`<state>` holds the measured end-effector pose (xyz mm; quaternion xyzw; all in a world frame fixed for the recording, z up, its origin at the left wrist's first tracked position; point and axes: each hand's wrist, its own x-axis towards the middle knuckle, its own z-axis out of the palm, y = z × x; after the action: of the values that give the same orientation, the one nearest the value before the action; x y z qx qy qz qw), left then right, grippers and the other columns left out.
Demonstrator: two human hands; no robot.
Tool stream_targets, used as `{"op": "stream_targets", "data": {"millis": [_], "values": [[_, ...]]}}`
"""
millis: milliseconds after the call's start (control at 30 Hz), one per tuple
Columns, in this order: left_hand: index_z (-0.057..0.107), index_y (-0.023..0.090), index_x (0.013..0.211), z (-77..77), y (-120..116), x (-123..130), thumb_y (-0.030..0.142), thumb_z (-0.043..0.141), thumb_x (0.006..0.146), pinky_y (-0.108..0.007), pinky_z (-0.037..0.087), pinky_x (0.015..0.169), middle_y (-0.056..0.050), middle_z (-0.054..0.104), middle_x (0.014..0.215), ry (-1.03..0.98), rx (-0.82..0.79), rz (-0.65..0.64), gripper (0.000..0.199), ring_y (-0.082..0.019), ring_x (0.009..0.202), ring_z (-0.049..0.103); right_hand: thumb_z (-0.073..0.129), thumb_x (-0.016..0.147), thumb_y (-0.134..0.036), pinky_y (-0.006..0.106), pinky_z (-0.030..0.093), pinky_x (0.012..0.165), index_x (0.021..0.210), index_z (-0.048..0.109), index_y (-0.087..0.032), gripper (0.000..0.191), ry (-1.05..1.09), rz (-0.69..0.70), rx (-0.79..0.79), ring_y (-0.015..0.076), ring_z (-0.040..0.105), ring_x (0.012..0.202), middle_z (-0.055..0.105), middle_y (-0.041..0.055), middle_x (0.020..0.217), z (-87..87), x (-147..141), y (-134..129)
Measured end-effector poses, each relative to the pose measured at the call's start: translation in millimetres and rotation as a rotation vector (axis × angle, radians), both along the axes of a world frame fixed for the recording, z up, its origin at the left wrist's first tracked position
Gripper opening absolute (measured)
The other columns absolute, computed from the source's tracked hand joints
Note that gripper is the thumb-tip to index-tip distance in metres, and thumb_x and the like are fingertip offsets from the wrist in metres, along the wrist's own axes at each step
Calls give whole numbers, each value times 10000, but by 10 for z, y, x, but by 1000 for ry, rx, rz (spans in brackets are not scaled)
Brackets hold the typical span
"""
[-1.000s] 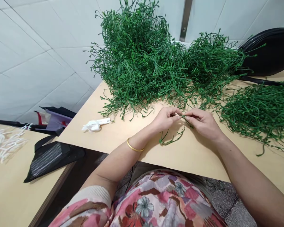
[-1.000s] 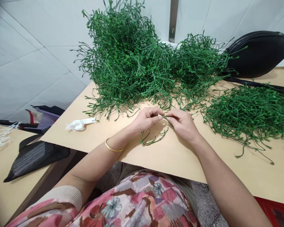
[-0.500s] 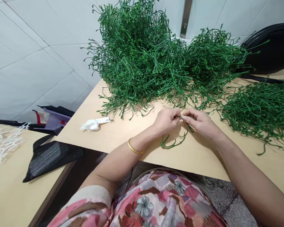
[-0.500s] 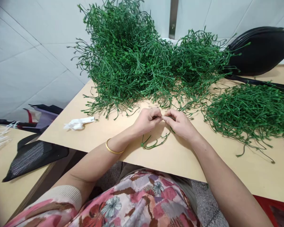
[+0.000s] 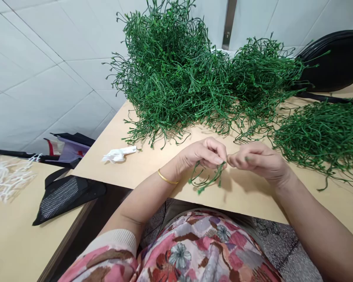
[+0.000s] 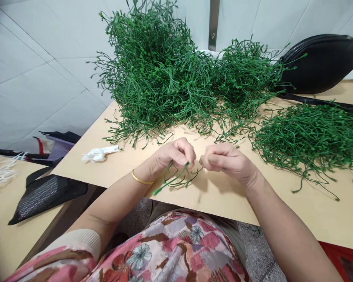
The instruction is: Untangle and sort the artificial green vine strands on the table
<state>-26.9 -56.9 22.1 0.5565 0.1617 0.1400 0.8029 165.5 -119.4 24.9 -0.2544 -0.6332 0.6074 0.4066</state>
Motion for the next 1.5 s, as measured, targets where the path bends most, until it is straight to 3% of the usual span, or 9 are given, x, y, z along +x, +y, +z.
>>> {"op": "stream_targets", "data": {"millis": [133,300,467,700,900,1100,1300,1400,1500], "values": [[580,121,618,-129,85,59,319,747,562,-172,155,380,15,506,512,-46,-77,227,265,-4,366,282,626,758,-427,303,413,626,600,533,-200,292,257,-283,-64,83,363,443,235,-85,405,7,94,76],[570,118,638,-199,160,177,248,719,619,-171,250,414,64,389,454,73,-26,424,198,-25,407,359,643,756,-391,223,373,543,754,602,-165,230,-27,-610,-173,71,471,546,556,-5,649,-73,63,197],[603,107,629,-167,57,213,211,673,654,-198,300,458,33,482,496,91,129,507,127,-39,446,420,596,777,-449,215,264,469,845,609,-158,299,-144,-591,-125,53,318,472,410,-59,542,-75,-138,131],[576,110,629,-168,7,258,150,660,633,-216,348,473,19,548,544,63,76,574,93,-56,443,484,658,708,-425,215,242,447,983,590,-154,392,-209,-533,-197,49,356,502,566,0,762,-135,-270,116],[548,113,599,-190,-5,286,155,672,634,-187,246,433,56,461,465,131,172,630,136,-19,415,354,679,653,-505,220,114,409,705,536,-148,388,-133,-388,-411,26,202,406,335,-80,487,-180,-259,143],[531,116,603,-164,40,208,309,629,725,-191,138,408,53,375,471,84,110,403,248,-16,407,251,590,744,-519,230,151,431,626,574,-137,400,-425,-457,-116,50,235,452,331,-55,486,-84,-165,126],[510,125,616,-66,-54,152,369,691,664,-167,109,404,76,278,467,-41,-94,95,307,-8,398,184,565,781,-481,237,252,466,588,610,-160,378,-341,-123,63,71,337,465,404,-30,471,49,11,23],[490,132,606,-64,-12,115,336,705,651,-153,119,382,87,240,472,-170,-203,137,300,0,376,153,604,741,-512,271,325,498,524,616,-181,396,-158,-68,84,112,452,489,509,20,478,137,103,-98],[485,136,633,-105,152,69,255,651,715,-146,137,359,87,223,481,-291,-305,336,219,-9,362,181,636,740,-480,283,287,475,580,639,-192,330,-46,-337,100,83,381,434,460,9,455,270,285,-199]]}}
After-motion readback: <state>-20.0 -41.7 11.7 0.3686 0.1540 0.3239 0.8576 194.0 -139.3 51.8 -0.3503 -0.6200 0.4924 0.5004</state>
